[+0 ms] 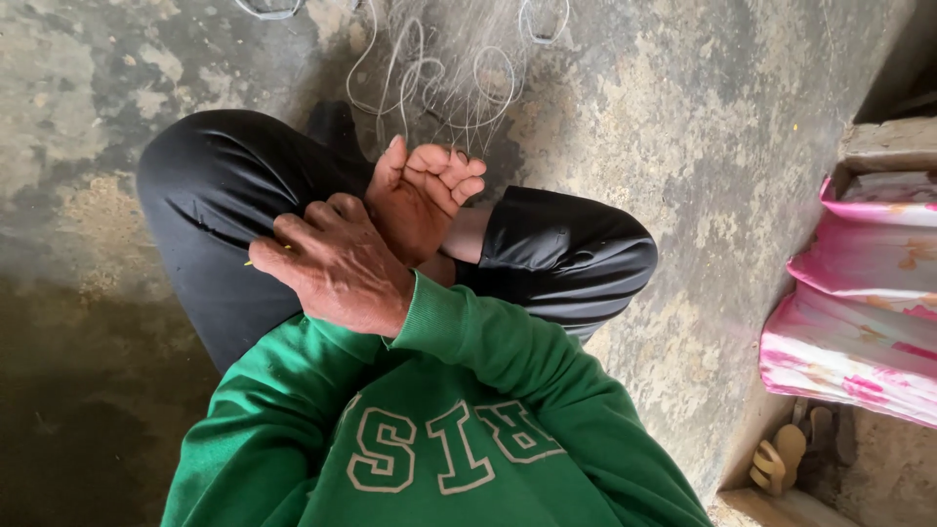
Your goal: Repairing a fine-mesh fishing net using a yellow net needle
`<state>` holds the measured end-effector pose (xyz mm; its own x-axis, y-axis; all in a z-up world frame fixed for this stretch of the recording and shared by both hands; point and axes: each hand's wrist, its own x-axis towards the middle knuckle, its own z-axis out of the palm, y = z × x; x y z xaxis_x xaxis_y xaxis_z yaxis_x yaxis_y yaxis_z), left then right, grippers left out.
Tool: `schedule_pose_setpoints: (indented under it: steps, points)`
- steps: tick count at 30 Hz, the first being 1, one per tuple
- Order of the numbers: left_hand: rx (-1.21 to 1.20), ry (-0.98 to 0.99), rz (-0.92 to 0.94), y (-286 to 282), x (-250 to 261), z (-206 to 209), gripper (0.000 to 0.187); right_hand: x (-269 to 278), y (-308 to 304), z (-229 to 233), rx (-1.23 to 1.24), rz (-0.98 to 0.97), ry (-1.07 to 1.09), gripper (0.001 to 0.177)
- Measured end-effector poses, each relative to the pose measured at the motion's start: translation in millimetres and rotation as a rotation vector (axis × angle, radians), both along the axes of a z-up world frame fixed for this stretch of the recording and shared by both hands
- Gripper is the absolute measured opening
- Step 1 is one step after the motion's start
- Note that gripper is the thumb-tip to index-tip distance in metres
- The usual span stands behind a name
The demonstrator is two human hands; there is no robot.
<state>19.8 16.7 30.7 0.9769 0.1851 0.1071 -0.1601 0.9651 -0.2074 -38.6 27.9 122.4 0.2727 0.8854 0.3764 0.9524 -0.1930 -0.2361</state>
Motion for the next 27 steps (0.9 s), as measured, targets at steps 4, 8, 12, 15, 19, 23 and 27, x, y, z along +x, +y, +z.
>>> schedule_pose_setpoints:
  steps: [4, 8, 12, 15, 19, 23, 27]
  points:
    - [-0.013, -0.004, 0.008, 3, -3, 1, 0.056, -6, -2, -1, -0.007, 0.057, 0.172, 0.013]
    - [-0.007, 0.016, 0.018, 6, -7, 5, 0.055, -11, -6, 13, 0.016, 0.12, 0.581, 0.008]
    - [-0.008, 0.017, 0.033, 8, -9, 5, 0.055, -8, -7, 14, 0.048, 0.145, 0.8, 0.009]
    - [-0.005, -0.03, 0.028, 9, -11, 5, 0.055, -6, -8, 10, 0.071, 0.173, 1.012, 0.008]
    - [-0.004, -0.054, 0.047, 10, -13, 4, 0.055, -3, -11, 13, 0.023, 0.199, 1.196, 0.007]
    - [0.0, -0.066, 0.051, 10, -13, -4, 0.055, 1, -14, 14, -0.045, 0.212, 1.362, 0.007]
    - [-0.01, -0.078, 0.048, 12, -14, -2, 0.055, 5, -16, 14, -0.078, 0.226, 1.429, 0.008]
